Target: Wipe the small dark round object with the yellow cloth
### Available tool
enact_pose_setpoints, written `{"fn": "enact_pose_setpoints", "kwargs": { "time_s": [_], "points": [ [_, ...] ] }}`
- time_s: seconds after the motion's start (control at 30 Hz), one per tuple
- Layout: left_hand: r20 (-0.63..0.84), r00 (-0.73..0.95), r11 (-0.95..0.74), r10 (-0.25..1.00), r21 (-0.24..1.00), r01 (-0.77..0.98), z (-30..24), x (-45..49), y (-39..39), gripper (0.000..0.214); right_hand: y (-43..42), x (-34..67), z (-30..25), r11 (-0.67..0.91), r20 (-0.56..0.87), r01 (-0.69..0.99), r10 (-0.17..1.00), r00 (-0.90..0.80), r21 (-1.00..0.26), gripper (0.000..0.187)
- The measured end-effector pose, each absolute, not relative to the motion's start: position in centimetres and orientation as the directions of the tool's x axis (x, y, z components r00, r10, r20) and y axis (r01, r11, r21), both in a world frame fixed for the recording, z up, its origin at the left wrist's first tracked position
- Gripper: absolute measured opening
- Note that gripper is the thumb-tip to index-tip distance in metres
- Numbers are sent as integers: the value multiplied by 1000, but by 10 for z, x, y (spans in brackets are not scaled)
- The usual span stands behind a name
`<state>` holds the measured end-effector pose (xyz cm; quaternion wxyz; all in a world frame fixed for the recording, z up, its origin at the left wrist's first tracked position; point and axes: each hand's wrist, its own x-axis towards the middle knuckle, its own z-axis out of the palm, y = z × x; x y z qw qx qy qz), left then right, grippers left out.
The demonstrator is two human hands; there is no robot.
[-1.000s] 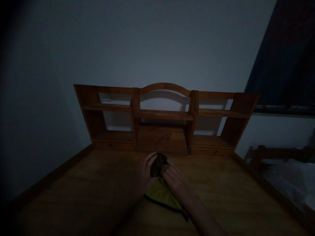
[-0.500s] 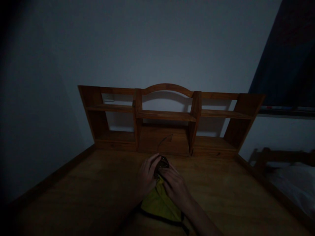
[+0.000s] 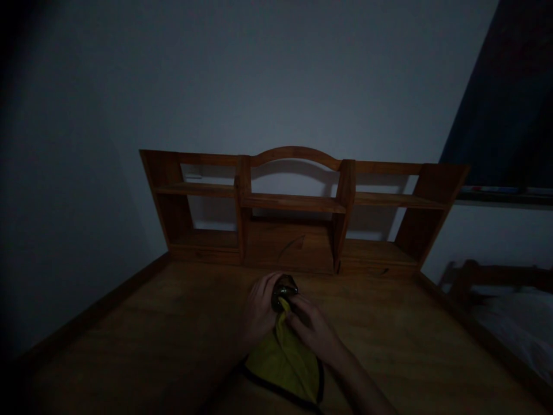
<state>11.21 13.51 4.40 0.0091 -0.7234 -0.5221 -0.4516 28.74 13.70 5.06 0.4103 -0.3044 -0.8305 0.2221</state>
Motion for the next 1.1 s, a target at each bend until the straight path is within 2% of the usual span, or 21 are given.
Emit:
{"fn": "enact_pose_setpoints", "kwargs": {
  "time_s": [0.3, 0.47, 0.6, 0.73, 0.97, 1.1],
  "points": [
    [647, 172, -502, 743, 368, 783, 44, 113, 129, 64, 139, 277, 49, 688, 566, 411, 726, -391, -598, 17],
    [648, 135, -487, 749, 401, 776, 47, 112, 131, 62, 140, 280, 47, 723, 591, 417, 690, -417, -550, 18],
    [653, 69, -466, 754, 459, 756, 48, 112, 134, 66, 146, 282, 40, 783, 625, 366, 622, -471, -503, 30],
    [656, 87, -477, 749, 444, 759, 43, 112, 137, 70, 149, 285, 38, 785, 618, 373, 619, -484, -494, 30],
    [668, 149, -505, 729, 378, 776, 43, 111, 136, 69, 150, 290, 55, 858, 635, 435, 500, -589, -273, 28],
    [704, 157, -531, 693, 351, 771, 43, 109, 136, 69, 151, 294, 63, 902, 636, 414, 390, -666, -119, 35]
  ]
}}
